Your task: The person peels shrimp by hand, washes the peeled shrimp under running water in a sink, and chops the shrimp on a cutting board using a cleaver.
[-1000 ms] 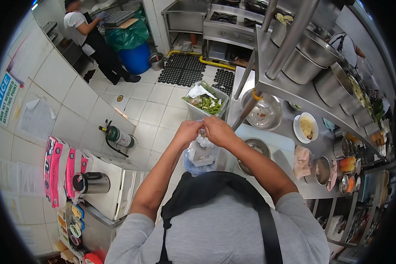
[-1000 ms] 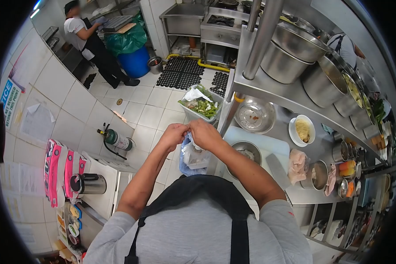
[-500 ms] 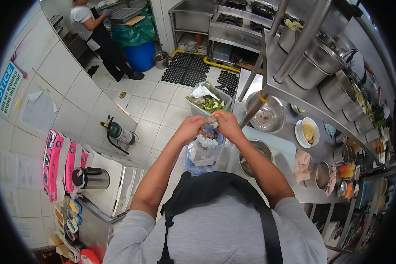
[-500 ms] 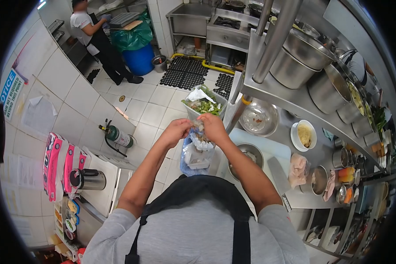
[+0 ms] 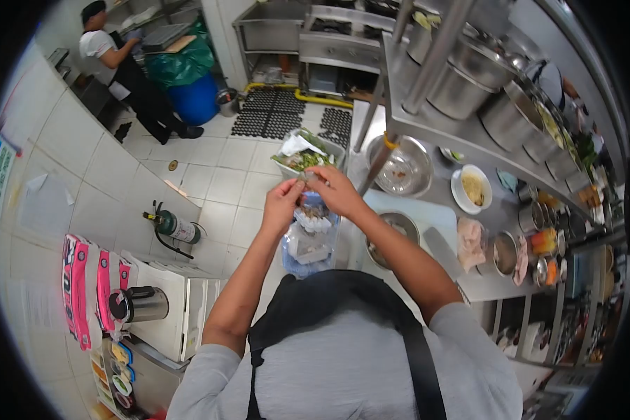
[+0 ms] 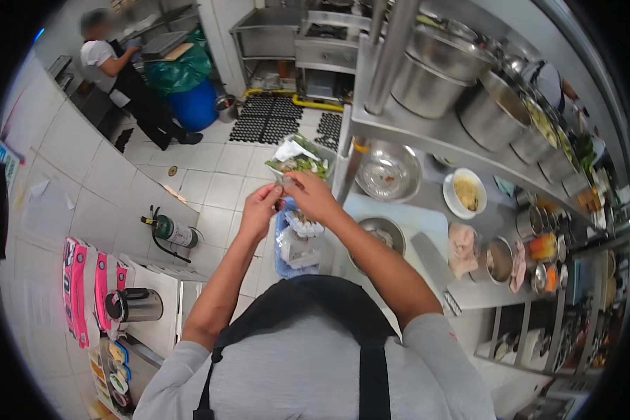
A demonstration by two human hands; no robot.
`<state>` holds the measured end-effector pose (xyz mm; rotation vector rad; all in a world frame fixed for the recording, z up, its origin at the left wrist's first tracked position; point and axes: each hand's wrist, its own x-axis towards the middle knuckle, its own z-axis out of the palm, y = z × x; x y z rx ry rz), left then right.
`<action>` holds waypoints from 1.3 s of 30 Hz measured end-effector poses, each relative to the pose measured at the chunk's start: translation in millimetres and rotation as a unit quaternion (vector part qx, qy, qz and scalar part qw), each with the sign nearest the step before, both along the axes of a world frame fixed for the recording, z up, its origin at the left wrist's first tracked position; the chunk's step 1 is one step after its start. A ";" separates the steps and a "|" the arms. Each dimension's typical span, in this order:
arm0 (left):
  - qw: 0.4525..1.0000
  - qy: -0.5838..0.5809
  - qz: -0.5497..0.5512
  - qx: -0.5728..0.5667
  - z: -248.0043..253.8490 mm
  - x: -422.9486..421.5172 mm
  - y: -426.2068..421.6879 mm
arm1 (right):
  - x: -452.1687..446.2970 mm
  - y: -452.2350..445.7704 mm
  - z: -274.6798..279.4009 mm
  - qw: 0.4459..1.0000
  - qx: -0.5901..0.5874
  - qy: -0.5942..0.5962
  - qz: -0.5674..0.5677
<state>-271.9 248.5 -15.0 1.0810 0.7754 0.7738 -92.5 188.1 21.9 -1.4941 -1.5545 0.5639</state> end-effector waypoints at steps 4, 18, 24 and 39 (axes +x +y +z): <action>0.993 0.065 -0.016 0.099 11.9 6.3 -5.3 | 6.8 6.2 -5.7 0.992 -0.076 0.102 0.001; 0.953 0.124 -0.113 0.250 -23.0 -0.5 2.9 | -0.4 -2.5 49.8 0.987 -0.147 -0.065 0.002; 0.993 0.020 -0.115 -0.004 -77.0 9.7 17.0 | -41.0 -7.3 21.7 0.981 -0.048 -0.174 -0.070; 0.879 0.381 -0.104 0.267 -213.8 27.4 41.5 | -18.2 -162.7 39.3 0.937 -0.071 -0.058 -0.338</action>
